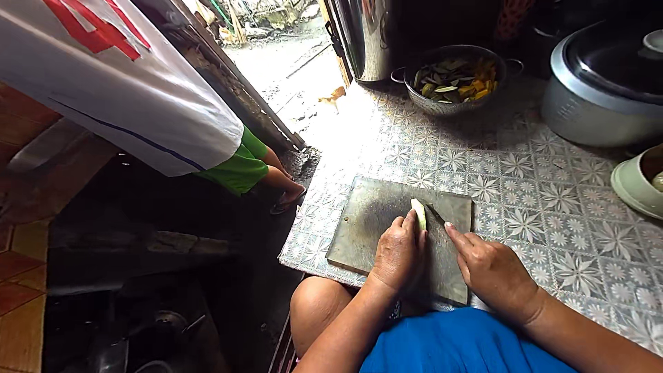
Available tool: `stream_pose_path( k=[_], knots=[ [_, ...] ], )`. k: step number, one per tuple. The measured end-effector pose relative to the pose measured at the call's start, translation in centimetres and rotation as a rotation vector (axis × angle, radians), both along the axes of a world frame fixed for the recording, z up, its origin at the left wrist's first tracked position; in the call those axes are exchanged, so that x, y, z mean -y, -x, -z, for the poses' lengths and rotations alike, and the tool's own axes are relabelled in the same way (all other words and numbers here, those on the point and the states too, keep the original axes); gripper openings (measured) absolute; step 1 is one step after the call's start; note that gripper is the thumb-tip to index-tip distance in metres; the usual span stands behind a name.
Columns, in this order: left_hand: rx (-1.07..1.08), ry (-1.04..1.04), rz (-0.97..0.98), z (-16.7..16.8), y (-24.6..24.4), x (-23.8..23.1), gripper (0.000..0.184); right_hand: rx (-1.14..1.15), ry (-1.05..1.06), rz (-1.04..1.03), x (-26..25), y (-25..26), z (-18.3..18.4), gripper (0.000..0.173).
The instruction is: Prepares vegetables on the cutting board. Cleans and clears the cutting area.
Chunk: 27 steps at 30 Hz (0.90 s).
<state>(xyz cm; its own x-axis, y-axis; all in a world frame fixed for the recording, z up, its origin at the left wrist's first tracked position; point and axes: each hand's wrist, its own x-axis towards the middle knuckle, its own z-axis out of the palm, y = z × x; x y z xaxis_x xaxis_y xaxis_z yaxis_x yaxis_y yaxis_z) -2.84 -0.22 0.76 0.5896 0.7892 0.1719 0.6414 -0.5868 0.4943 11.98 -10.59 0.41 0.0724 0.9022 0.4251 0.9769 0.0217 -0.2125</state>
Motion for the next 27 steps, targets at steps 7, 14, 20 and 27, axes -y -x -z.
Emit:
stream_pose_path(
  k=[7, 14, 20, 27],
  knots=[
    [0.013, -0.001, 0.003, 0.1, 0.1, -0.1, 0.045, 0.016, -0.020, -0.065, -1.1, 0.3, 0.0, 0.043],
    [0.019, -0.027, 0.004, 0.4, 0.0, 0.0, 0.045, 0.100, 0.003, -0.002, -1.8, 1.6, 0.2, 0.037],
    [0.044, -0.037, -0.020, 0.6, 0.1, 0.2, 0.043, 0.042, 0.075, -0.016, -3.3, 1.5, 0.6, 0.040],
    [0.050, -0.042, -0.030, 0.8, 0.2, 0.2, 0.044, 0.004, 0.067, -0.021, 0.1, 1.0, -0.1, 0.048]
  ],
)
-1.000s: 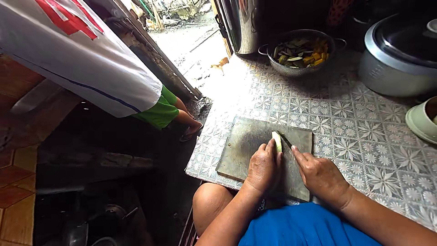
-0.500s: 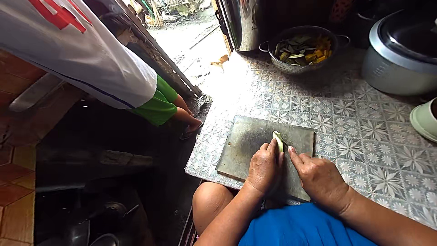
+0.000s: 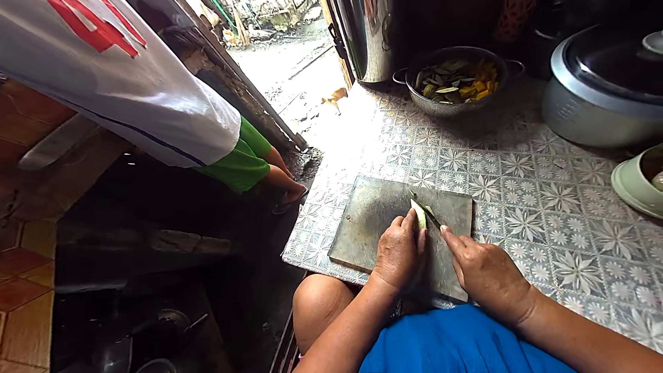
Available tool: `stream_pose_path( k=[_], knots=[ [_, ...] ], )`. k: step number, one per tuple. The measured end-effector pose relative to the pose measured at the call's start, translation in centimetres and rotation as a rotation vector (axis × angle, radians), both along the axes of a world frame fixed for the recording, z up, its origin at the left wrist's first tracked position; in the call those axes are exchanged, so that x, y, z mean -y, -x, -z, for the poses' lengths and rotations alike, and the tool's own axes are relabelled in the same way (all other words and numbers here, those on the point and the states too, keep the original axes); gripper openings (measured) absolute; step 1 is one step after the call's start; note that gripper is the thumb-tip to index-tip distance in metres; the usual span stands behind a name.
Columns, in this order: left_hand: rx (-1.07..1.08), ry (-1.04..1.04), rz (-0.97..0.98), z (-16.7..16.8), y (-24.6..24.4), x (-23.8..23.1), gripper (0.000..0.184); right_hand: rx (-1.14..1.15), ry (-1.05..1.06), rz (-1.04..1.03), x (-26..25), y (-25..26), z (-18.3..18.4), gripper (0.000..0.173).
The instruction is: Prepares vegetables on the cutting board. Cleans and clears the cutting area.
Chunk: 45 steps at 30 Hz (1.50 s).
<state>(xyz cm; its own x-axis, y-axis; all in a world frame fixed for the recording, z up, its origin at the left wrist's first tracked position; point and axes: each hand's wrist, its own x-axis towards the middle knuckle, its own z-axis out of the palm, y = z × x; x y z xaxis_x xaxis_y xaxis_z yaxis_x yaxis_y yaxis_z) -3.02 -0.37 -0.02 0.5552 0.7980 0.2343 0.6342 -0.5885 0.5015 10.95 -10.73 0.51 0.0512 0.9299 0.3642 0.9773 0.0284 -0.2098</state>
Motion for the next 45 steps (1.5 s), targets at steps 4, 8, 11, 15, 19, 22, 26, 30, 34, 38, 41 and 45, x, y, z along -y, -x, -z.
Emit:
stream_pose_path(
  k=[4, 8, 11, 15, 19, 22, 26, 30, 34, 38, 41, 45],
  knots=[
    [-0.003, 0.003, -0.002, 0.1, 0.0, 0.0, 0.044, 0.016, -0.098, -0.033, -0.3, -0.1, -0.3, 0.044],
    [-0.004, 0.020, -0.004, -0.1, 0.0, -0.1, 0.044, 0.041, -0.101, -0.056, -1.3, -0.1, 0.1, 0.040],
    [0.018, -0.015, 0.001, 0.3, 0.0, -0.1, 0.044, 0.079, -0.087, -0.051, -1.3, 0.0, -0.2, 0.039],
    [0.009, -0.033, -0.003, 0.4, -0.1, -0.1, 0.043, 0.067, -0.036, -0.040, -2.2, 0.5, 0.3, 0.037],
    [0.007, -0.032, -0.013, 0.3, -0.1, 0.0, 0.043, 0.012, 0.069, -0.041, -3.6, 0.7, 0.1, 0.039],
    [0.024, -0.038, -0.012, 0.3, 0.0, 0.1, 0.043, 0.003, 0.080, -0.041, -3.4, 0.7, 0.0, 0.040],
    [0.086, -0.055, -0.027, 0.8, 0.2, 0.1, 0.043, -0.039, 0.117, -0.036, -1.5, 0.2, -0.6, 0.047],
    [0.128, -0.057, -0.037, 1.1, 0.2, -0.1, 0.040, -0.082, -0.018, -0.048, -0.7, -0.5, -0.3, 0.047],
    [0.131, -0.045, -0.045, 1.1, 0.3, 0.0, 0.038, -0.059, -0.064, -0.092, -0.6, -0.4, -0.3, 0.047],
    [0.105, -0.026, -0.039, 0.8, 0.3, -0.1, 0.038, -0.030, -0.067, -0.136, -0.8, -0.7, 0.0, 0.046],
    [0.113, -0.035, -0.026, 0.8, 0.3, -0.1, 0.037, -0.011, -0.072, -0.167, -0.8, -1.0, 0.0, 0.044],
    [0.117, -0.040, -0.017, 0.9, 0.4, -0.3, 0.037, 0.002, -0.072, -0.218, -0.9, -1.6, 0.2, 0.044]
  ],
)
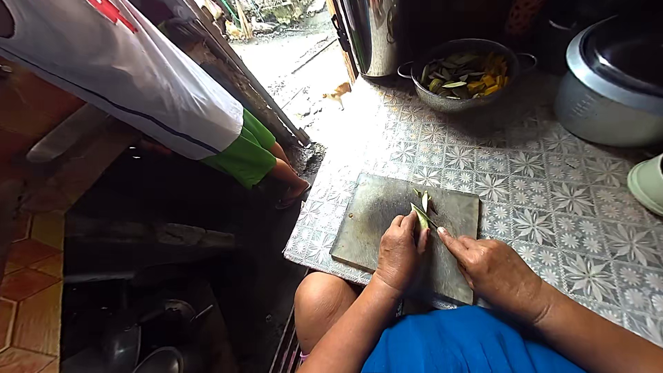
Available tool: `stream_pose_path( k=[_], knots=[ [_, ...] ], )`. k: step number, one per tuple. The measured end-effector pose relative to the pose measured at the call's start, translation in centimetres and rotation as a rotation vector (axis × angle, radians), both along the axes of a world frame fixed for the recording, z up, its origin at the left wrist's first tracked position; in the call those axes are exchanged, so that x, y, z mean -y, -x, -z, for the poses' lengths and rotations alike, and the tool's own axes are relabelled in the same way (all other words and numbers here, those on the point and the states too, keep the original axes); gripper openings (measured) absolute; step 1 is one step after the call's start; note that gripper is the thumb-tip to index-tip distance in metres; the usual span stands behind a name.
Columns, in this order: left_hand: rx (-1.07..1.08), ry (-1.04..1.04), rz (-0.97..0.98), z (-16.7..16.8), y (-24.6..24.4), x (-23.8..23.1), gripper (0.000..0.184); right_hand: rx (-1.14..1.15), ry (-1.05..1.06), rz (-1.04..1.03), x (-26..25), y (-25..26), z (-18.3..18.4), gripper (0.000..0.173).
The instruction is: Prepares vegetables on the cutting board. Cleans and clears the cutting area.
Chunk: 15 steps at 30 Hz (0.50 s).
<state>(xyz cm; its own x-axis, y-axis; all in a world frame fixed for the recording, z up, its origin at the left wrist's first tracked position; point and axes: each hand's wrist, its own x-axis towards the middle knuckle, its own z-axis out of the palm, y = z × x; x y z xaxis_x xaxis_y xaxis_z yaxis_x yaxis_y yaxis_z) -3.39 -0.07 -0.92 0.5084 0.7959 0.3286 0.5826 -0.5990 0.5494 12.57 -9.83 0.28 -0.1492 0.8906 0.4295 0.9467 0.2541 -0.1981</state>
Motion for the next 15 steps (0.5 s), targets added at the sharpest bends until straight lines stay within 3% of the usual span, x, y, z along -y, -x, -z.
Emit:
stream_pose_path(
  k=[11, 15],
  knots=[
    [-0.060, -0.026, 0.014, -0.2, -0.1, 0.0, 0.036, -0.037, 0.169, 0.007, -2.6, 0.5, -0.4, 0.041],
    [-0.134, 0.001, 0.007, -1.1, 0.3, 1.0, 0.045, -0.017, 0.109, 0.053, -2.9, 1.3, 0.4, 0.039]
  ],
)
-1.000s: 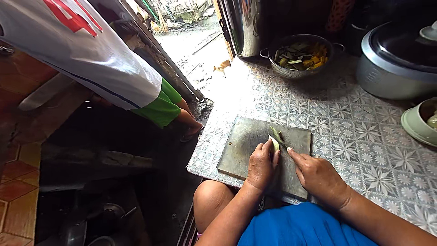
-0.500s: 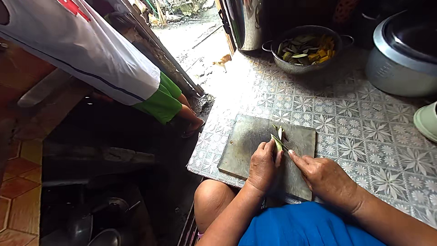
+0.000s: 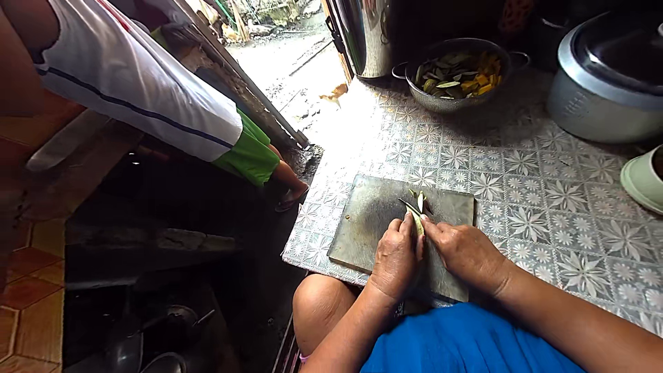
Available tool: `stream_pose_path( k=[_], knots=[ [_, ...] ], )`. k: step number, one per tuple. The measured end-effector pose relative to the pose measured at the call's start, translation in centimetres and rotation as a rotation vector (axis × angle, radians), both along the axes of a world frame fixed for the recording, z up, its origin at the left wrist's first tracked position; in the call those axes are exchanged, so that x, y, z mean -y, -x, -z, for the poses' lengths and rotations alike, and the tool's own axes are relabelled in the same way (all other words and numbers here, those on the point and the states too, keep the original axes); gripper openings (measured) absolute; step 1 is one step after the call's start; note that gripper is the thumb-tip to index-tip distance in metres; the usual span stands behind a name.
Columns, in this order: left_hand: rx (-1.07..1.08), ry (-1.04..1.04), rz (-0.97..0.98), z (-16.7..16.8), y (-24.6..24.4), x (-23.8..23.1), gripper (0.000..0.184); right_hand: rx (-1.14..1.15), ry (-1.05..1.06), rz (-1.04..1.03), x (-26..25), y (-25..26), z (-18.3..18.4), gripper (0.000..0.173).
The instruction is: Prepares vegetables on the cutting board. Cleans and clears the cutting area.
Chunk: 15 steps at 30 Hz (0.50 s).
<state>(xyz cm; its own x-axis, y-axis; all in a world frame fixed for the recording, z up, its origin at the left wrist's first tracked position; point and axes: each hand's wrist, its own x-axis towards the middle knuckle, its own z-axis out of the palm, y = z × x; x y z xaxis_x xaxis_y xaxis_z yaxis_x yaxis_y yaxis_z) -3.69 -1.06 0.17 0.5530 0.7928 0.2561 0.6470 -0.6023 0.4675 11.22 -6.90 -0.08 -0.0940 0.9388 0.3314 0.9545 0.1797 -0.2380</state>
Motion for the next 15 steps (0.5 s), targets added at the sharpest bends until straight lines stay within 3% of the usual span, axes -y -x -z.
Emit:
stream_pose_path(
  k=[11, 15],
  knots=[
    [0.123, -0.037, -0.010, 0.9, -0.4, -0.9, 0.037, -0.080, -0.153, 0.046, 2.7, -1.0, 0.0, 0.046],
    [0.120, -0.028, -0.003, 1.1, -0.4, -1.1, 0.037, -0.026, -0.109, 0.026, 2.7, -0.6, -0.2, 0.046]
  ],
)
